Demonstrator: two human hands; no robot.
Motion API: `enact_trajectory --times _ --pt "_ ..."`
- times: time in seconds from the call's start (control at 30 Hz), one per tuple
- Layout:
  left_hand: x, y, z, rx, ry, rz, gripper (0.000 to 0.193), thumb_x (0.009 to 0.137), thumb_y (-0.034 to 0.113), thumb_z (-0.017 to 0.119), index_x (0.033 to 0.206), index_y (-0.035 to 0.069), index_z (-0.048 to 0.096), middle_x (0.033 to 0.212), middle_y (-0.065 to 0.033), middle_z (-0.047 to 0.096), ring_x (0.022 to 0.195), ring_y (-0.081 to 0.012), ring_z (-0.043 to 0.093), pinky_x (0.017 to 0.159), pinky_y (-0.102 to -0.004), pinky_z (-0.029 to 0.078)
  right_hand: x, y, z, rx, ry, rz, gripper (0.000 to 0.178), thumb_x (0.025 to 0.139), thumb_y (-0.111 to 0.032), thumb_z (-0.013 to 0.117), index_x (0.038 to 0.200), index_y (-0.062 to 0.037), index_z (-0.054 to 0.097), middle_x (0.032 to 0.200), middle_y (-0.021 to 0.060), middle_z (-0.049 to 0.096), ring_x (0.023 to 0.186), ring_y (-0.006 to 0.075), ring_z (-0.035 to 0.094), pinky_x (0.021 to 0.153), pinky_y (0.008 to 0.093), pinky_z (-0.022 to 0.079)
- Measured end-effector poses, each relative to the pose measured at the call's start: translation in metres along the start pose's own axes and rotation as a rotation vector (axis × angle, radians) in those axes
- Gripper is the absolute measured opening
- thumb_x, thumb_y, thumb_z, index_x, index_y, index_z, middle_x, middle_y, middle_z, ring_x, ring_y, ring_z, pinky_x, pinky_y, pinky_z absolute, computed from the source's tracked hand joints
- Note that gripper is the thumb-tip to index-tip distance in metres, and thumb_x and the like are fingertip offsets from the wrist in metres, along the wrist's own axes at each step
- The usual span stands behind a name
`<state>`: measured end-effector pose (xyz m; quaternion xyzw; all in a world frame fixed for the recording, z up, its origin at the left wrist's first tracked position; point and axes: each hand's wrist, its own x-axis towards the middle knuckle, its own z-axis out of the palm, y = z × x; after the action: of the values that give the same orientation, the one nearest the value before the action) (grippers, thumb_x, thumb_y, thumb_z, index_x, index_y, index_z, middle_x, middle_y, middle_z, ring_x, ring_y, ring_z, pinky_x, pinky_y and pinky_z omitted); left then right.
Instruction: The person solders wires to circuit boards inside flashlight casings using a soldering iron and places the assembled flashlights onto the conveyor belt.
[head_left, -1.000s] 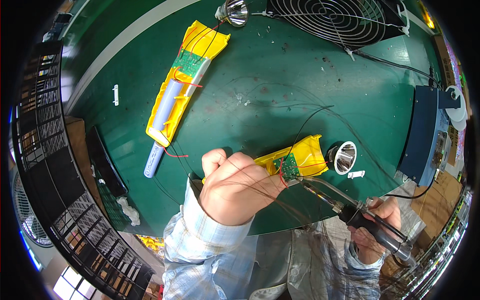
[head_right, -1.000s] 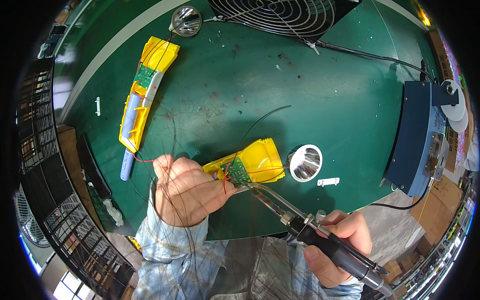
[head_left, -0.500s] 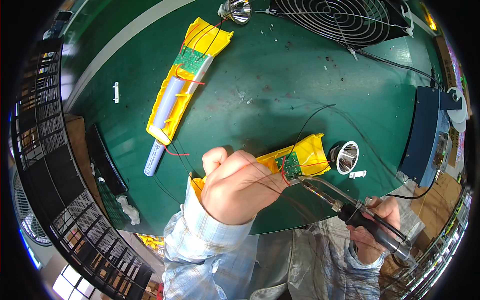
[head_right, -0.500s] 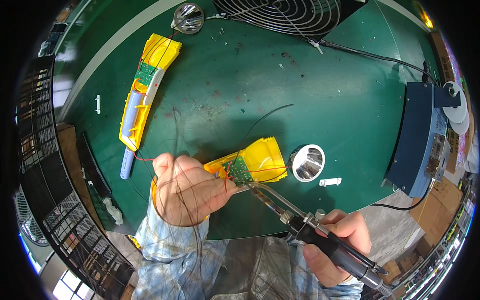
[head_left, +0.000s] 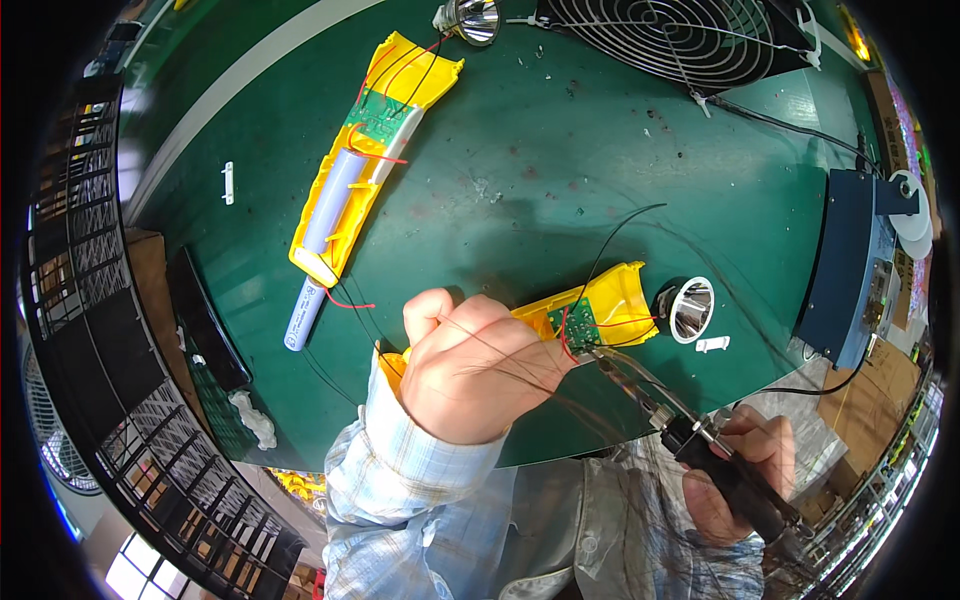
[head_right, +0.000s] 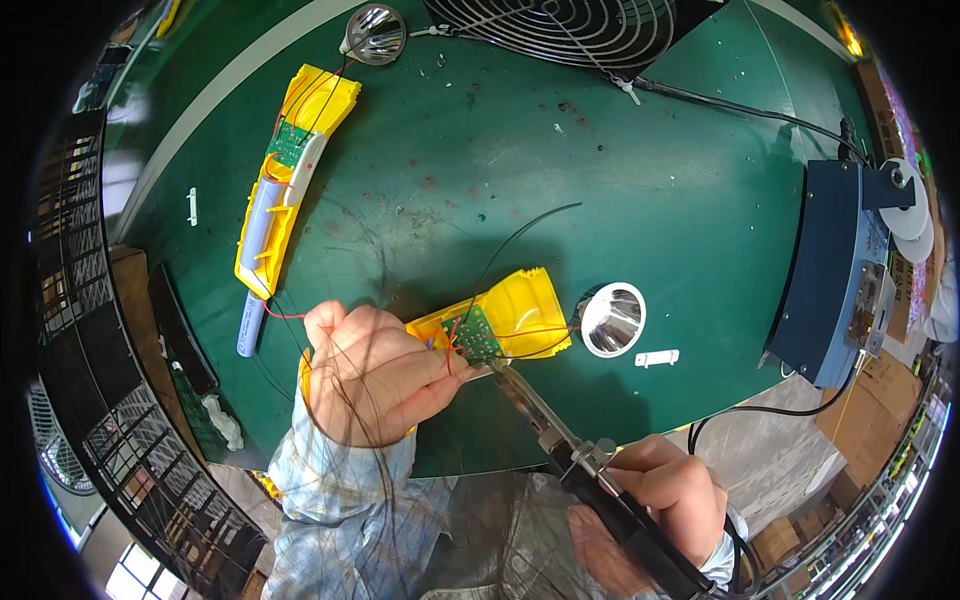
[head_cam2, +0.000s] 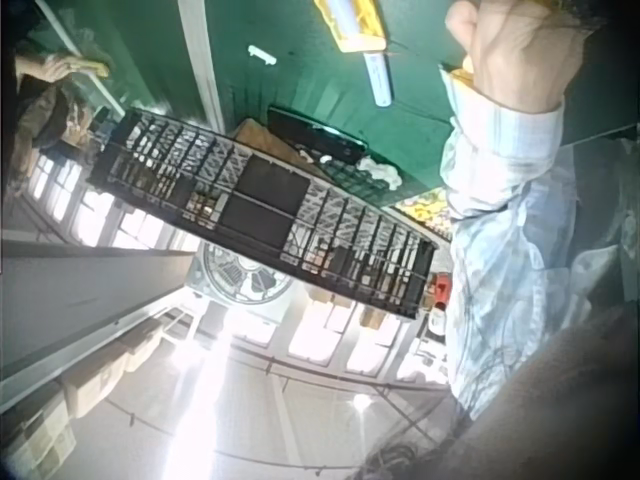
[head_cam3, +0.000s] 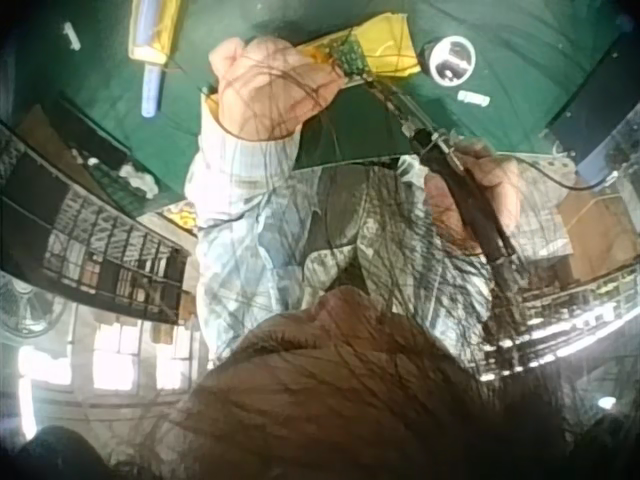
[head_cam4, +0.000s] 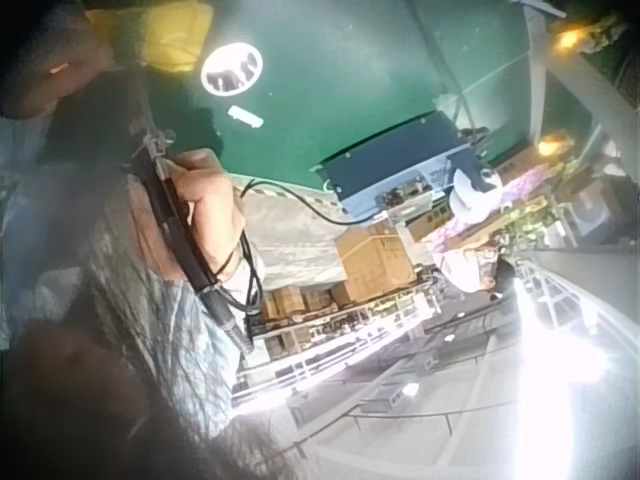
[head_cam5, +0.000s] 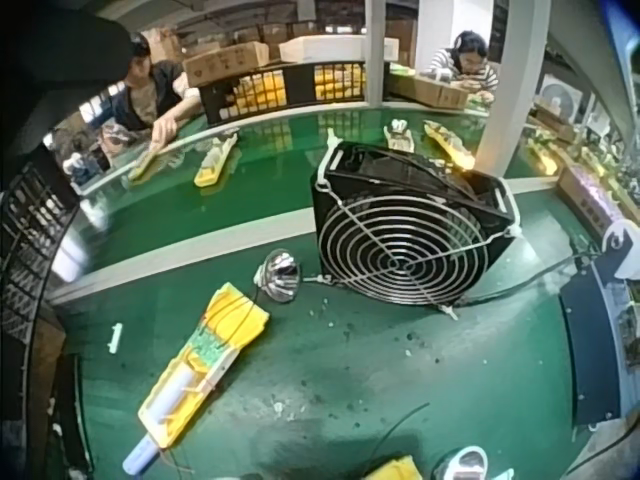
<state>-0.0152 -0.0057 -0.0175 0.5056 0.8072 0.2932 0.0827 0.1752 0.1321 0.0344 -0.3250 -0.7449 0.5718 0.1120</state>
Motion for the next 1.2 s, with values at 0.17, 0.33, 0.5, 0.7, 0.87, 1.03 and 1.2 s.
enact_trajectory --times 0.17,0.33,0.5,0.7,0.87,1.03,1.2 --pt "-0.003 0.002 0.000 -0.050 0.075 -0.026 0.018 0.055 0.019 0.074 0.067 0.019 0.062 0.066 0.0055 0.053 0.064 -0.0136 0.051 0.067 -0.0326 0.034 0.011 -0.022 0.003 -0.056 -0.095 0.001 0.040 0.063 -0.013 0.075 0.076 -0.0050 0.038 0.078 0.0078 0.042 0.070 0.0142 0.046 0.057 0.0281 0.051" --pt "-0.002 -0.001 0.001 -0.013 0.038 0.014 0.020 0.054 0.019 0.075 0.069 0.019 0.062 0.068 0.0060 0.053 0.065 -0.0131 0.052 0.070 -0.0330 0.035 0.013 -0.026 0.019 -0.010 0.036 -0.021 0.025 0.071 0.000 0.062 0.072 -0.0049 0.037 0.076 0.0071 0.041 0.067 0.0142 0.046 0.060 0.0295 0.050" --pt "-0.003 -0.004 0.003 -0.053 0.055 0.047 0.020 0.054 0.018 0.074 0.068 0.018 0.061 0.068 0.0056 0.054 0.064 -0.0135 0.051 0.065 -0.0329 0.034 0.018 -0.036 0.011 -0.001 -0.119 0.044 0.017 0.076 0.000 0.053 0.072 -0.0056 0.038 0.075 0.0061 0.041 0.067 0.0132 0.045 0.058 0.0288 0.047" --pt "-0.002 -0.004 0.003 -0.080 0.070 0.051 0.020 0.052 0.016 0.074 0.066 0.017 0.060 0.067 0.0048 0.054 0.063 -0.0145 0.051 0.063 -0.0332 0.032 0.022 -0.019 0.011 -0.046 -0.053 -0.254 0.026 0.061 0.000 0.067 0.075 -0.0001 0.044 0.063 0.0111 0.055 0.051 0.0160 0.052 0.044 0.0241 0.038" --pt "-0.003 -0.003 0.007 -0.061 0.087 0.025 0.020 0.053 0.016 0.074 0.066 0.016 0.059 0.066 0.0040 0.054 0.064 -0.0154 0.051 0.066 -0.0333 0.032 0.007 -0.027 0.010 0.274 0.165 0.037 0.030 0.065 -0.012 0.071 0.077 -0.0012 0.045 0.065 0.0095 0.053 0.055 0.0124 0.046 0.050 0.0241 0.037" --pt "-0.004 -0.004 0.005 -0.068 0.075 0.009 0.019 0.053 0.016 0.073 0.066 0.016 0.059 0.065 0.0036 0.054 0.064 -0.0160 0.052 0.068 -0.0337 0.031 0.011 -0.025 0.007 0.197 0.149 0.038 0.031 0.065 -0.013 0.071 0.078 -0.0008 0.046 0.066 0.0099 0.052 0.060 0.0128 0.045 0.053 0.0244 0.035" --pt "-0.001 -0.002 0.005 -0.055 0.059 -0.005 0.018 0.053 0.015 0.073 0.065 0.017 0.060 0.063 0.0046 0.054 0.064 -0.0147 0.051 0.069 -0.0335 0.031 0.015 -0.017 0.009 0.140 0.098 -0.051 0.027 0.065 -0.010 0.068 0.076 0.0000 0.045 0.062 0.0101 0.052 0.052 0.0120 0.044 0.048 0.0229 0.032"
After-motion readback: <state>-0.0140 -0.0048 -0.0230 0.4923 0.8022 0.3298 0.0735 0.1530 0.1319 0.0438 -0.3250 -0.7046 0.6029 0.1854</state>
